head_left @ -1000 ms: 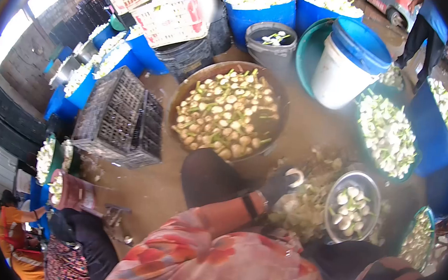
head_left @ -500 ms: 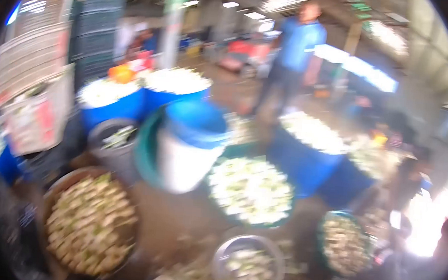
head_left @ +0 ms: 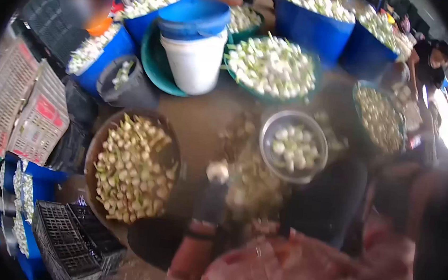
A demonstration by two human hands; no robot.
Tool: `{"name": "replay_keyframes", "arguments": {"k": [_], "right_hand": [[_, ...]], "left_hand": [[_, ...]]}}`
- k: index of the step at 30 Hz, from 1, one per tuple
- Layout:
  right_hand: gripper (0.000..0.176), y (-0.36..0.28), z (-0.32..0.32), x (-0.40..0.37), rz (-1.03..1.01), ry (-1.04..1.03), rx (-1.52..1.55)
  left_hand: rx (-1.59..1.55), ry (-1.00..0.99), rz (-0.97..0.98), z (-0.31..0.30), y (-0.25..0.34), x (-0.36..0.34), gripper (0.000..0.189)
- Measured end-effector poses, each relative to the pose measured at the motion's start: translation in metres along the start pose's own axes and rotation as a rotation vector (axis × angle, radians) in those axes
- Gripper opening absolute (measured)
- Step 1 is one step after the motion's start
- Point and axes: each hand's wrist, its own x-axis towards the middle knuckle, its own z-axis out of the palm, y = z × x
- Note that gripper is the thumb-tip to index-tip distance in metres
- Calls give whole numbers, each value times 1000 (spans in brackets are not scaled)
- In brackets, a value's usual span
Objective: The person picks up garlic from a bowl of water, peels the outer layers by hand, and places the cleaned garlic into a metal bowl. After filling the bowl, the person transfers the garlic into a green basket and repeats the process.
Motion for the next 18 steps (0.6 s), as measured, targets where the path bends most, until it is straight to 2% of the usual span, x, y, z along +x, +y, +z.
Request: {"name": "replay_keyframes", "arguments": {"k": [2,4,6,7,9,11,12,13,14,15,16,18], "right_hand": [[33,-5,13,8,26,-29,116],[32,3,51,9,94,-33,295],[31,17,114,6,170,-13,492],[18,26,156,4,181,42,585],[17,43,191,-10,134,-42,325],[18,63,218,-25,131,-97,296],[19,63,228,-26,134,-115,269],[17,65,229,-23,88,-270,69],[18,69,234,-27,25,-364,-72],[19,77,246,-36,12,-247,67],[17,75,251,-40,87,-283,-41],[14,77,263,-47,59,-294,-163]], "left_hand": [[-728,20,-436,15,5,-8,29],[-629,100,-327,1,22,-6,33],[-469,89,-302,0,32,7,36],[-376,68,-305,-6,34,4,38],[-198,57,-292,-9,37,5,41],[12,19,-164,7,17,-1,41],[336,-5,-3,13,-2,-8,38],[454,-12,89,18,-14,-12,38],[344,-20,59,18,-19,-17,38],[200,-30,16,19,-21,-17,38],[54,-38,-57,20,-22,-16,38],[-84,-56,-144,25,-24,-12,37]]}}
